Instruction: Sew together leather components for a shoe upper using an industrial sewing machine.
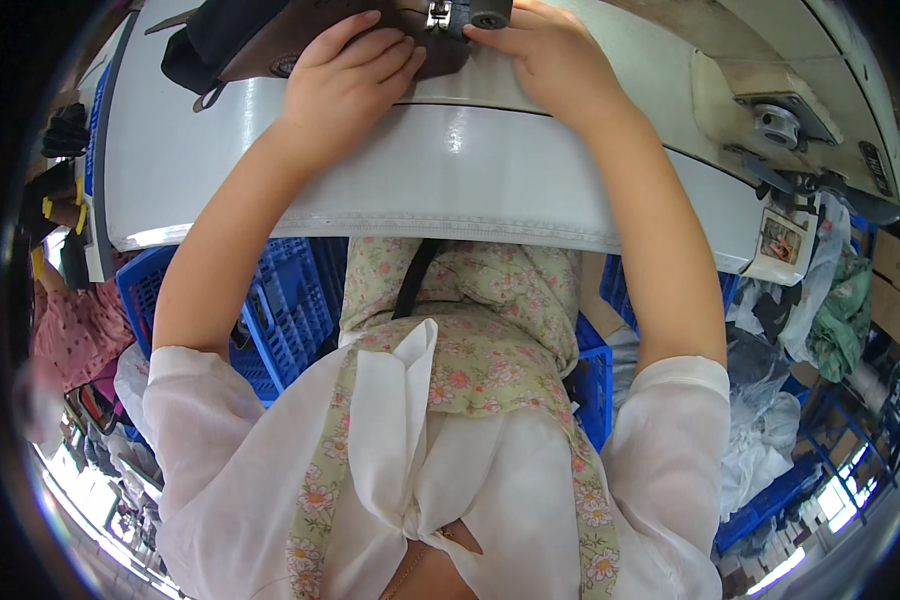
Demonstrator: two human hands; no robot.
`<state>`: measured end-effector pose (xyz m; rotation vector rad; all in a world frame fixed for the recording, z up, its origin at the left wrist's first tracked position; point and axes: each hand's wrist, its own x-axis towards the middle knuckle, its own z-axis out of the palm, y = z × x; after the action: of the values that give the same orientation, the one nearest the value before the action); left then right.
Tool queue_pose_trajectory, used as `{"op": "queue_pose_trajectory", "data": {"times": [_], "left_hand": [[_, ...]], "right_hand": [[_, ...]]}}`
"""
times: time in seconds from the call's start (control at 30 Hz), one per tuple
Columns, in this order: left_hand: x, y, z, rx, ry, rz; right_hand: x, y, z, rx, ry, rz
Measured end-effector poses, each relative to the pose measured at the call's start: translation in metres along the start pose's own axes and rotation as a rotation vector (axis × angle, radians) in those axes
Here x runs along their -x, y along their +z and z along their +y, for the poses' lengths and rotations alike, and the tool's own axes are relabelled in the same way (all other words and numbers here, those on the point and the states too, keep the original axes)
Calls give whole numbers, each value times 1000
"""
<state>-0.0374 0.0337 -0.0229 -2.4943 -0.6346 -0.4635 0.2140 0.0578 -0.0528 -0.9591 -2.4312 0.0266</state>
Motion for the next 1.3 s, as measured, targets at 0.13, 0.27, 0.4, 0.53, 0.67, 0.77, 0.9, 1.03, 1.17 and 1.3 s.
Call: {"op": "queue_pose_trajectory", "data": {"times": [0.13, 0.27, 0.4, 0.53, 0.67, 0.77, 0.9, 1.03, 1.17, 1.3], "left_hand": [[0, 1, -6, 47, 48, -49], [-1, 4, -11, -8, 94, -46], [2, 2, -19, 82, 67, -72], [5, 9, -28, 49, 112, -55], [6, 11, -31, 37, 131, -25], [9, 13, -38, 64, 129, -42], [8, 11, -42, 57, 168, -63], [4, 9, -35, 54, 132, -75], [-6, -4, -13, 86, 9, -153], [1, 1, -14, 225, -64, -116]], "right_hand": [[-7, -8, -19, -174, 346, -132], [-1, -8, -16, 12, 143, -84], [-13, -13, -31, -73, 347, -187], [-5, -10, -27, 106, 180, -183], [-3, -7, -27, 150, 149, -179], [-4, -6, -30, 158, 147, -198], [-6, -8, -36, 142, 188, -198], [-2, -3, -34, 109, 248, -189], [3, 2, -27, 124, 277, -188], [-1, 1, -22, 95, 178, -124]]}}
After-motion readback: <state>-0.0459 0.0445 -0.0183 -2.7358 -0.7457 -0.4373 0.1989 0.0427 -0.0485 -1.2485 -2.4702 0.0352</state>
